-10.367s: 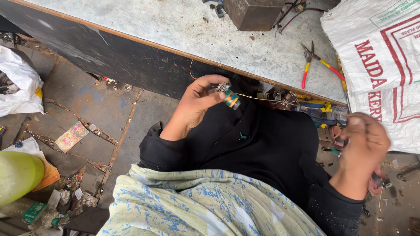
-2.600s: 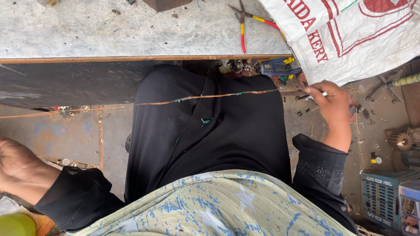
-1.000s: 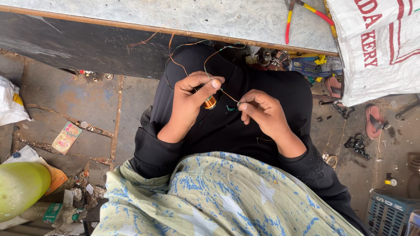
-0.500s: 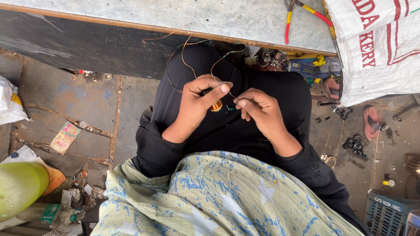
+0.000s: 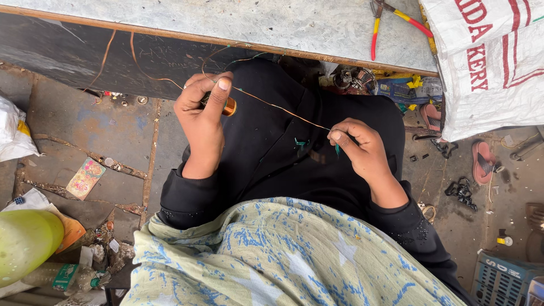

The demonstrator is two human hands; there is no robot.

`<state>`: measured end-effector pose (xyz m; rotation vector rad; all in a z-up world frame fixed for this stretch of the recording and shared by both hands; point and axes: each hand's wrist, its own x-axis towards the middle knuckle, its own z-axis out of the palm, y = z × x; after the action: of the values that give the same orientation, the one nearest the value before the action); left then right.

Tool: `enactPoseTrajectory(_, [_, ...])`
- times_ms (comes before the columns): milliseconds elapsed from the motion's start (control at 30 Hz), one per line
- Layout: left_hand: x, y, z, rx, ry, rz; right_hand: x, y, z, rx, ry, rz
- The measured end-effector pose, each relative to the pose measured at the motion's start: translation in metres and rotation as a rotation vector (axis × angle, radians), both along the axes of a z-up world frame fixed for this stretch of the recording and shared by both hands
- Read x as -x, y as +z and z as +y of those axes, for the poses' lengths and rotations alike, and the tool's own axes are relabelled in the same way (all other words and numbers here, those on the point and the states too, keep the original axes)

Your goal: The person sits on the floor and uses pliers to strip and cut wires on a small electronic component. They then wrap the wires around a cylindrical part and secure them with tape.

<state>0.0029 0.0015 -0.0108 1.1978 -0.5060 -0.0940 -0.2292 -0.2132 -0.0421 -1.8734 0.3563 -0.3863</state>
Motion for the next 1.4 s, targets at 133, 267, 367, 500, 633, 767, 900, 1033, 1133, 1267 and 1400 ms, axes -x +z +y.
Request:
enactPoseTrajectory(133, [-0.003,0.000,0.001,-0.087,0.106,-0.062,0.008,0.004,-0.001,-0.004,0.030,0.052])
enactPoseTrajectory(267, [-0.014,-0.005,0.002,-0.209,0.263,-0.463,0.012,0.012,0.004,0.002,0.080,0.060])
enactPoseTrajectory(367, [-0.023,-0.012,0.001,-0.191,0.287,-0.446,0.012,0.017,0.008,-0.042,0.090,0.096])
enactPoseTrajectory(500, [-0.035,-0.016,0.001,-0.217,0.321,-0.412,0.014,0.024,0.011,0.010,0.114,0.135])
enactPoseTrajectory(633, [-0.039,-0.028,0.000,-0.244,0.342,-0.513,0.020,0.024,0.009,0.041,0.079,0.182])
enactPoseTrajectory(767, [-0.068,-0.044,0.007,-0.091,0.433,-0.214,0.040,0.011,-0.008,0.165,-0.004,0.185])
enactPoseTrajectory(900, [-0.093,-0.049,0.039,-0.204,0.514,-0.369,0.062,-0.010,-0.035,0.009,-0.130,0.286])
enactPoseTrajectory(1033, [-0.101,-0.058,0.049,-0.076,0.553,-0.193,0.101,-0.044,-0.063,0.741,-0.314,0.210])
enactPoseTrajectory(1133, [-0.125,-0.036,0.079,0.036,0.630,-0.110,0.148,-0.060,-0.114,0.909,-0.581,0.410])
enactPoseTrajectory(1267, [-0.115,-0.047,0.088,-0.008,0.577,-0.134,0.188,-0.075,-0.142,0.741,-0.770,0.793])
enactPoseTrajectory(1400, [-0.100,-0.049,0.056,0.119,0.389,-0.039,0.139,-0.061,-0.105,1.073,-0.512,0.448])
